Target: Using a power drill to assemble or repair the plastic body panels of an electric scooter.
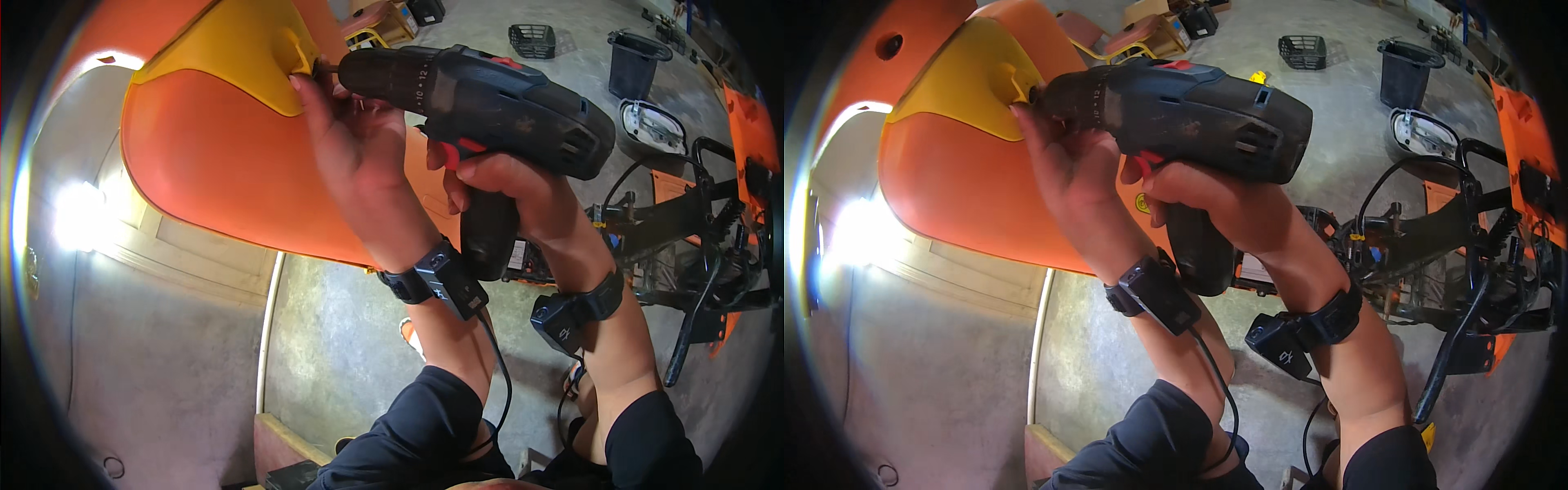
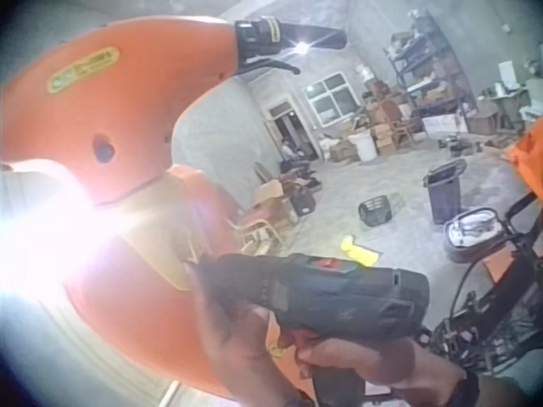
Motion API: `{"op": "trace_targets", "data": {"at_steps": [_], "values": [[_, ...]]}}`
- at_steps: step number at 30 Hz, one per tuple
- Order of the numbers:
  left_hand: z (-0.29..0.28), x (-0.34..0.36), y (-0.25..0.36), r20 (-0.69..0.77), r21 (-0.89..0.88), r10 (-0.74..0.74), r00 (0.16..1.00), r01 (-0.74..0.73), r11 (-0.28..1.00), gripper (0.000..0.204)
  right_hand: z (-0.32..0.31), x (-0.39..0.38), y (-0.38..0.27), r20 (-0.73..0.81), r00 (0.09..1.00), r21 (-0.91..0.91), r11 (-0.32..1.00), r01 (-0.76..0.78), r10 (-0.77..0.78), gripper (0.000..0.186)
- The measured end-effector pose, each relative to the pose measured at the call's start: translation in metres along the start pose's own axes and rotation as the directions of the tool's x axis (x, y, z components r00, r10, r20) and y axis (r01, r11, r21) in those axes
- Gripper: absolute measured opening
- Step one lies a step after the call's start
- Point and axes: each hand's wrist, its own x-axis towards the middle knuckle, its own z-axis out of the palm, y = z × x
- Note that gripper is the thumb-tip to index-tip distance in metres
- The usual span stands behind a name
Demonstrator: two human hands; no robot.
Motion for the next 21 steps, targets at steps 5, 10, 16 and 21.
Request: {"op": "trace_targets", "data": {"at_steps": [5, 10, 16, 21], "values": [[0.002, -0.001, 0.001, -0.099, -0.041, -0.049, 0.994, 0.045, 0.998, 0.040, 0.000, 0.001, -0.001, -0.010, 1.000, 0.008, 1.000, 0.019, -0.019, 0.032], [0.003, 0.000, 0.001, -0.067, -0.096, -0.082, 0.994, 0.075, 0.993, 0.040, -0.001, 0.004, -0.002, -0.002, 0.999, 0.018, 0.999, 0.041, -0.040, 0.032], [-0.006, 0.005, 0.005, -0.003, -0.018, -0.089, 0.996, 0.088, 0.996, 0.041, -0.001, 0.005, -0.008, 0.002, 0.996, -0.057, 0.994, 0.088, -0.088, 0.017], [-0.002, 0.005, 0.002, 0.036, -0.019, -0.076, 0.996, 0.076, 0.997, 0.038, 0.004, 0.006, -0.012, -0.051, 0.992, -0.135, 0.985, 0.111, -0.119, 0.025]]}}
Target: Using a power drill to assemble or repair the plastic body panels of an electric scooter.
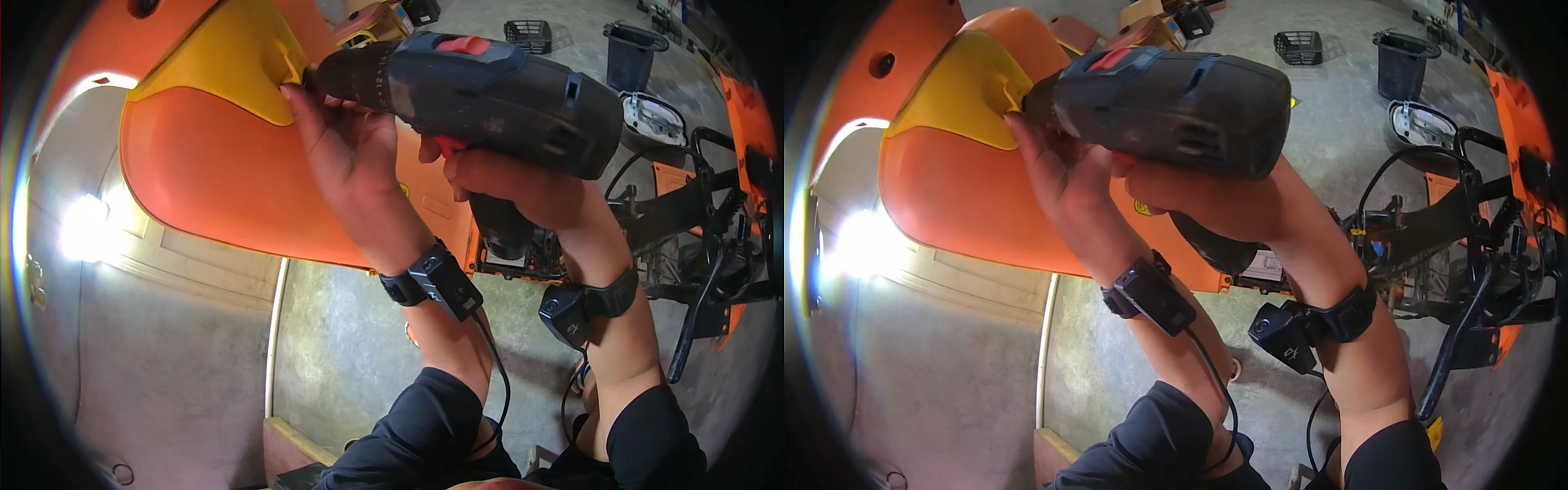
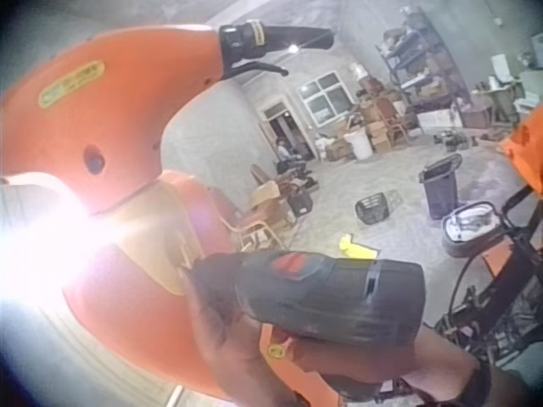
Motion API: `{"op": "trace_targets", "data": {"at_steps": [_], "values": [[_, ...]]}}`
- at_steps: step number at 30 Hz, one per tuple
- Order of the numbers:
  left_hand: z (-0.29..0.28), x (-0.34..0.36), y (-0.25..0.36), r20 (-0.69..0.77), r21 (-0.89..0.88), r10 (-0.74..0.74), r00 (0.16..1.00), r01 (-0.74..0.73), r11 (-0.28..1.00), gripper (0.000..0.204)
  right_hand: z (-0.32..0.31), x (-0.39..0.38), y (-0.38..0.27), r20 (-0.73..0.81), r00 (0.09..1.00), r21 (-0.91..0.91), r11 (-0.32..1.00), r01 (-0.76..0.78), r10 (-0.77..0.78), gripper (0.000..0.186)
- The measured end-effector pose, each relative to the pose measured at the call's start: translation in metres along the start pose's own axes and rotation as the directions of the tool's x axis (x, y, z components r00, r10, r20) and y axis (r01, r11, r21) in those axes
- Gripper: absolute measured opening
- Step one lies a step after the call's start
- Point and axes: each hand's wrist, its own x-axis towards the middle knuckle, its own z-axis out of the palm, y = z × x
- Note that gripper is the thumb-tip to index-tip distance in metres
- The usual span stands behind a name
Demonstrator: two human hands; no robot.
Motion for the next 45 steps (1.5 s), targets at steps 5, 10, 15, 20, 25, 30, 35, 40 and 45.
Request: {"op": "trace_targets", "data": {"at_steps": [5, 10, 15, 20, 25, 30, 35, 40, 45], "values": [[0.005, -0.006, -0.011, 0.037, 0.153, 0.238, 0.971, -0.241, 0.958, 0.031, -0.003, 0.003, -0.012, 0.029, 0.996, -0.073, 0.993, 0.091, -0.089, 0.028], [0.001, 0.002, -0.001, -0.091, 0.099, 0.042, 0.995, -0.033, 0.995, 0.031, -0.007, 0.004, -0.022, 0.091, 0.996, -0.115, 0.993, 0.014, -0.003, 0.012], [-0.002, 0.003, -0.003, -0.092, 0.090, 0.050, 0.994, -0.041, 0.995, 0.032, -0.009, 0.004, -0.021, 0.091, 0.996, -0.142, 0.990, 0.026, -0.013, 0.007], [0.001, 0.001, -0.005, -0.128, 0.147, 0.080, 0.989, -0.061, 0.987, 0.033, -0.008, 0.003, -0.018, 0.090, 0.996, -0.095, 0.995, 0.014, -0.005, 0.008], [0.000, 0.000, -0.011, 0.019, 0.239, 0.170, 0.985, -0.170, 0.956, 0.037, -0.007, 0.004, -0.018, 0.088, 0.995, -0.069, 0.997, 0.043, -0.037, 0.011], [0.000, -0.002, -0.014, 0.043, 0.263, 0.193, 0.980, -0.197, 0.945, 0.039, -0.008, 0.005, -0.018, 0.095, 0.995, -0.079, 0.997, -0.020, 0.027, 0.012], [0.001, -0.003, -0.013, 0.054, 0.263, 0.184, 0.981, -0.192, 0.946, 0.040, -0.004, 0.003, -0.017, 0.065, 0.998, 0.009, 1.000, -0.003, 0.002, 0.011], [0.000, -0.005, -0.014, 0.049, 0.305, 0.255, 0.966, -0.258, 0.917, 0.041, -0.007, 0.007, -0.012, 0.119, 0.982, -0.073, 0.985, 0.154, -0.145, 0.012], [0.000, -0.005, -0.013, 0.068, 0.273, 0.181, 0.981, -0.193, 0.942, 0.042, -0.007, 0.006, -0.009, 0.161, 0.978, -0.107, 0.983, 0.149, -0.131, 0.006]]}}
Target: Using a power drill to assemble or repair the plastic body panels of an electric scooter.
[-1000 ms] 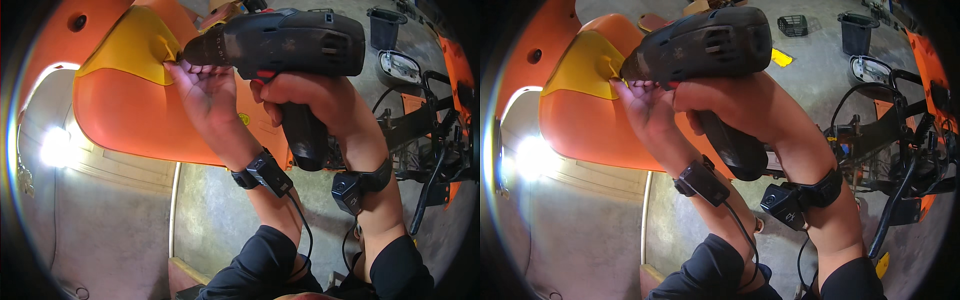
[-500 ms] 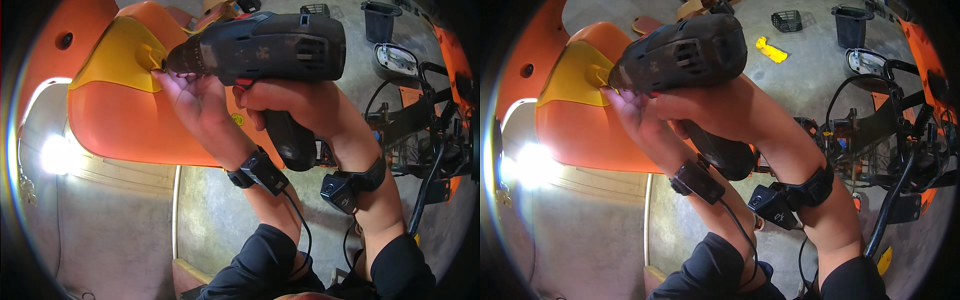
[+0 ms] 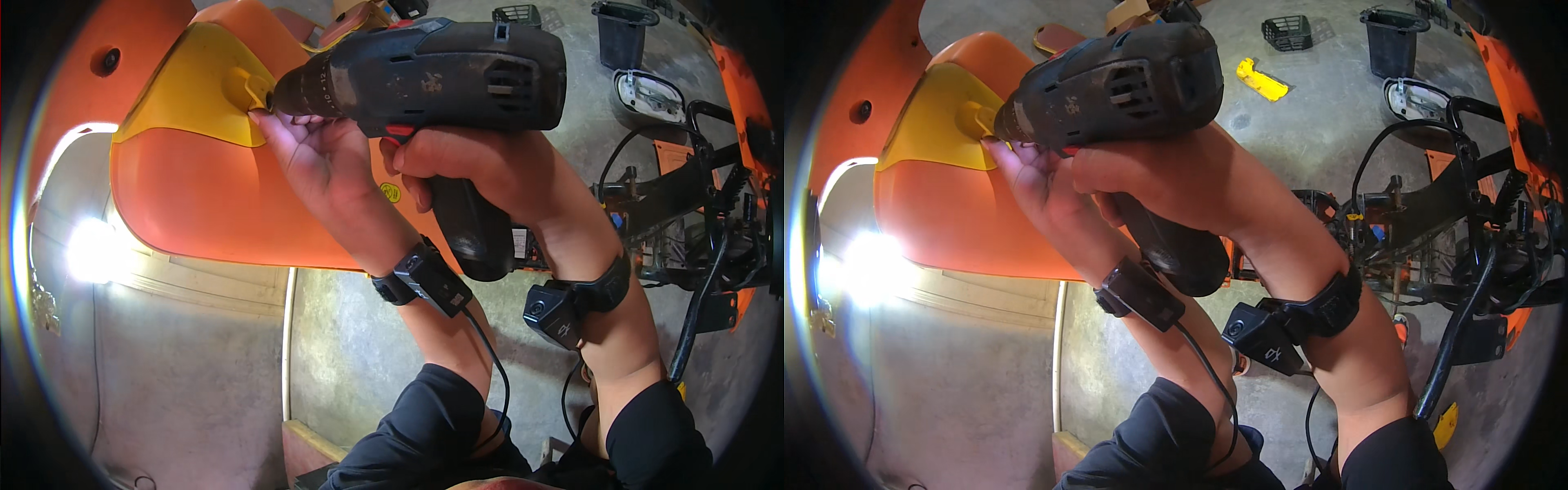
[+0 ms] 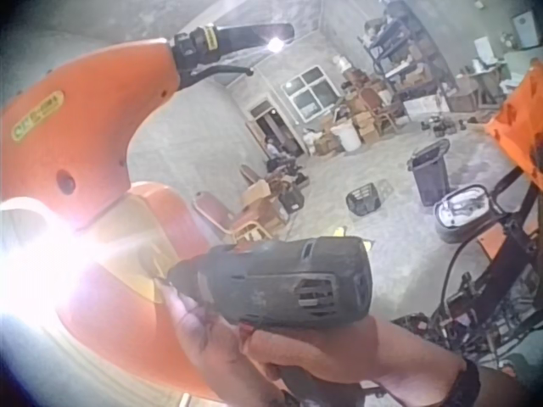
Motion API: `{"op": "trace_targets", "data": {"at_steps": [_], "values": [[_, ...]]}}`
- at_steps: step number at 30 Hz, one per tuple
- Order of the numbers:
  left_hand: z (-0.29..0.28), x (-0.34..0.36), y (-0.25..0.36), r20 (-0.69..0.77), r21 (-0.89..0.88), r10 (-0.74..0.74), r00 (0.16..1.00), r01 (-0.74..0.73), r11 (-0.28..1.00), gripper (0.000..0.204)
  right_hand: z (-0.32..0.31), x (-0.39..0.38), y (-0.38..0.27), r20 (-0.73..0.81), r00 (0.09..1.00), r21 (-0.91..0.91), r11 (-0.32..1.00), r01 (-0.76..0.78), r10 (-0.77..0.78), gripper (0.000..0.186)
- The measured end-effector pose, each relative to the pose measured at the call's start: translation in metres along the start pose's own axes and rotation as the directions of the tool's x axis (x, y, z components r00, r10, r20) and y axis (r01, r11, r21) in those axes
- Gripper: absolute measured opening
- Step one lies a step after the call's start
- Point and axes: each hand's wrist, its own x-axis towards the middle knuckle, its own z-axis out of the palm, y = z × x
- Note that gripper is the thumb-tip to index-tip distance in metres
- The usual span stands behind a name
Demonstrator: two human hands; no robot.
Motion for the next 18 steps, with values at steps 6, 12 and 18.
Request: {"op": "trace_targets", "data": {"at_steps": [6, 12, 18], "values": [[-0.0002, -0.0002, 0.0006, 0.006, 0.000, -0.002, 1.000, 0.002, 1.000, 0.043, 0.0045, 0.0014, -0.0056, -0.064, 0.998, 0.038, 0.999, 0.002, 0.000, 0.012], [-0.0004, -0.0015, 0.0000, 0.013, 0.015, 0.004, 1.000, -0.004, 1.000, 0.045, 0.0066, 0.0005, -0.0095, -0.084, 0.995, 0.105, 0.993, -0.053, 0.062, 0.012], [-0.0010, -0.0014, -0.0002, 0.020, 0.024, 0.004, 1.000, -0.005, 1.000, 0.046, 0.0059, 0.0008, -0.0080, -0.081, 0.986, 0.155, 0.979, -0.132, 0.146, 0.013]]}}
